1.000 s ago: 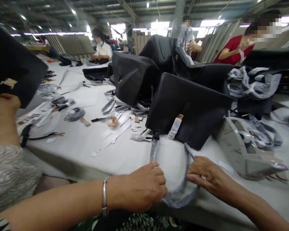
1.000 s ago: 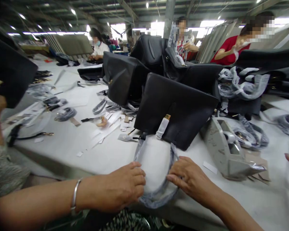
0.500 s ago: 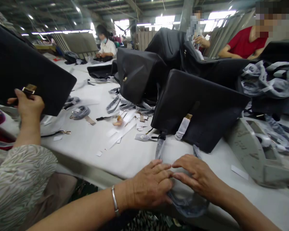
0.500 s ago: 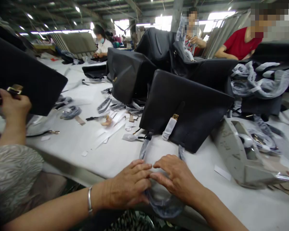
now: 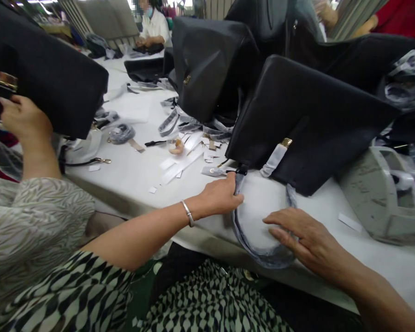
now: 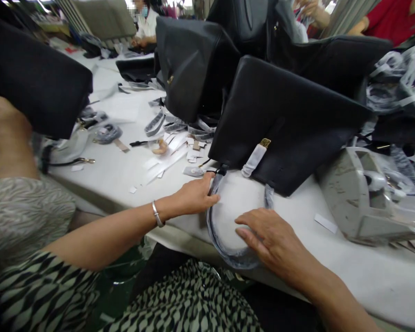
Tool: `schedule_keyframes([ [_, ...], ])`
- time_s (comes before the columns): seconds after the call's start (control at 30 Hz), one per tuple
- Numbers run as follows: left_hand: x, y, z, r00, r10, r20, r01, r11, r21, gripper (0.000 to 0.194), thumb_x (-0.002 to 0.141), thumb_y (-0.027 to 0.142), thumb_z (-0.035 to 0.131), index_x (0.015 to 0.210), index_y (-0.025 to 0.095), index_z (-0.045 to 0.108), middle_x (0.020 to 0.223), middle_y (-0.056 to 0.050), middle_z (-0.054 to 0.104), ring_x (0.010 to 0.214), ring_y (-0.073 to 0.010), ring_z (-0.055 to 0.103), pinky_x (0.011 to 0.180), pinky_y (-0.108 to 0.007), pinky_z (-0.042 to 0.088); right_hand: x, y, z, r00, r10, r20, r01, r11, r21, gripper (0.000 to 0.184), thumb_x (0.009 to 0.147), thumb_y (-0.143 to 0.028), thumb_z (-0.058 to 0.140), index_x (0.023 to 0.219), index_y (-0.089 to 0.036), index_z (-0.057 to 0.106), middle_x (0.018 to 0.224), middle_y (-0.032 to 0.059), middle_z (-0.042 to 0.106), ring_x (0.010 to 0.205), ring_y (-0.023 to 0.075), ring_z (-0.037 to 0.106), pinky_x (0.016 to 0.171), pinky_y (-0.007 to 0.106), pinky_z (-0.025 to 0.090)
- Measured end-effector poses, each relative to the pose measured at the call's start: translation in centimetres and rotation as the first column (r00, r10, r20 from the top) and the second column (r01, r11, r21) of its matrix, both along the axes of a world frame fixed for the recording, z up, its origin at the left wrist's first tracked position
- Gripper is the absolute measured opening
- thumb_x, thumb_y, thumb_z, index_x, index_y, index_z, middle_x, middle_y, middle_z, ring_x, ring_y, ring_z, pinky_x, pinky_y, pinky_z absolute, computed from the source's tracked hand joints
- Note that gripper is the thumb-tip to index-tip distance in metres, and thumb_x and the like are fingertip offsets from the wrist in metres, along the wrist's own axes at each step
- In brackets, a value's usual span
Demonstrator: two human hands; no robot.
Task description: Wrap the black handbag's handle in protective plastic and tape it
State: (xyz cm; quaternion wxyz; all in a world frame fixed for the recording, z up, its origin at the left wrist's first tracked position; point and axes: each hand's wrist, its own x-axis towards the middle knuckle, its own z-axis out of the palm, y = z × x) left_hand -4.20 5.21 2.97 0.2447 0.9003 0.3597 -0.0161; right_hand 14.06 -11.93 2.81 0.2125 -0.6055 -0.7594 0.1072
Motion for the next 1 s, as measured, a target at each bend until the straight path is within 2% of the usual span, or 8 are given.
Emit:
schedule_keyframes([
  [0.1, 0.1, -0.4, -0.6, 0.999, -0.019, -0.029, 0.02, 0.999, 0.041, 0.035, 0.09, 0.036, 0.043, 0.118, 0.014, 0.046, 0.105, -0.016, 0.067, 0.093, -0.0321, 0.066, 0.077, -0.039, 0.049, 2.6, -1.2, -1.2, 0.995, -0.053, 0.079, 0.048, 0.997, 0.063, 0.029, 0.095, -0.024, 0.043, 0.114, -0.022, 0.066, 0.113, 0.0079, 0.069, 0.106, 0.0235, 0.062, 0.096, 0.044, 0.046],
  [0.23, -0.3, -0.1, -1.4, 1.0, -0.016, 0.006, 0.015, 0.994, 0.109, 0.033, 0.093, 0.028, 0.038, 0.121, 0.014, 0.047, 0.106, -0.015, 0.067, 0.099, -0.0297, 0.065, 0.082, -0.039, 0.049, 3.5, -2.7, -1.9, 0.989, 0.026, 0.145, -0.024, 1.0, -0.019, 0.033, 0.089, -0.019, 0.049, 0.117, -0.025, 0.066, 0.126, 0.005, 0.063, 0.127, 0.0269, 0.048, 0.105, 0.048, 0.041],
  [0.33, -1.0, 0.8, -1.7, 0.999, 0.019, -0.034, -0.012, 0.981, 0.192, 0.038, 0.096, 0.028, 0.034, 0.131, 0.014, 0.043, 0.1, -0.013, 0.068, 0.094, -0.0279, 0.067, 0.08, -0.039, 0.05, 2.6, -3.2, -1.7, 0.994, 0.024, 0.107, -0.019, 0.999, -0.044, 0.026, 0.091, -0.025, 0.052, 0.113, -0.025, 0.067, 0.122, 0.0053, 0.065, 0.129, 0.0262, 0.046, 0.109, 0.049, 0.039],
  [0.47, -2.4, 1.5, -1.7, 0.998, 0.068, -0.017, -0.057, 0.925, 0.375, 0.039, 0.097, 0.028, 0.037, 0.133, 0.013, 0.043, 0.094, -0.012, 0.068, 0.088, -0.0272, 0.066, 0.077, -0.039, 0.051, 3.3, -3.4, -1.6, 0.999, -0.051, -0.018, 0.053, 0.992, 0.114, 0.028, 0.094, -0.019, 0.046, 0.115, -0.023, 0.066, 0.124, 0.008, 0.063, 0.122, 0.0223, 0.052, 0.104, 0.043, 0.046],
  [0.6, -3.1, -1.0, -0.3, 0.948, -0.204, 0.244, 0.017, 0.798, 0.602, 0.032, 0.095, 0.036, 0.047, 0.115, 0.012, 0.056, 0.106, -0.015, 0.064, 0.101, -0.0295, 0.058, 0.088, -0.043, 0.046, 6.2, -3.5, -1.9, 0.975, -0.173, -0.138, 0.205, 0.939, 0.276, 0.034, 0.092, -0.011, 0.042, 0.113, -0.023, 0.066, 0.12, 0.0079, 0.065, 0.113, 0.0195, 0.059, 0.098, 0.039, 0.051],
  [0.77, 0.9, -6.5, 1.8, 0.869, -0.425, 0.253, 0.285, 0.848, 0.447, 0.029, 0.093, 0.043, 0.05, 0.089, 0.017, 0.063, 0.081, -0.008, 0.064, 0.079, -0.0232, 0.06, 0.072, -0.036, 0.047, 8.4, -2.1, -3.3, 0.929, -0.322, -0.18, 0.36, 0.898, 0.253, 0.035, 0.089, -0.01, 0.041, 0.111, -0.022, 0.066, 0.109, 0.0067, 0.069, 0.105, 0.0195, 0.063, 0.097, 0.041, 0.051],
  [0.9, 7.1, -7.4, 1.1, 0.938, -0.321, 0.129, 0.286, 0.93, 0.232, 0.036, 0.086, 0.053, 0.056, 0.089, 0.018, 0.062, 0.087, -0.008, 0.066, 0.086, -0.0277, 0.062, 0.073, -0.038, 0.05, 8.8, 0.8, -3.6, 0.973, -0.231, -0.017, 0.231, 0.961, 0.154, 0.055, 0.083, -0.001, 0.038, 0.127, -0.025, 0.06, 0.136, 0.0064, 0.055, 0.123, 0.021, 0.052, 0.104, 0.044, 0.044],
  [1.0, 10.1, -6.7, -0.1, 0.955, -0.282, 0.088, 0.268, 0.952, 0.146, 0.046, 0.077, 0.057, 0.064, 0.102, 0.017, 0.06, 0.098, -0.01, 0.066, 0.092, -0.03, 0.063, 0.076, -0.04, 0.051, 9.0, 2.8, -2.6, 0.977, -0.088, 0.196, 0.085, 0.996, 0.025, 0.061, 0.072, 0.003, 0.045, 0.121, -0.026, 0.065, 0.142, 0.0047, 0.05, 0.117, 0.0245, 0.052, 0.094, 0.042, 0.049],
])
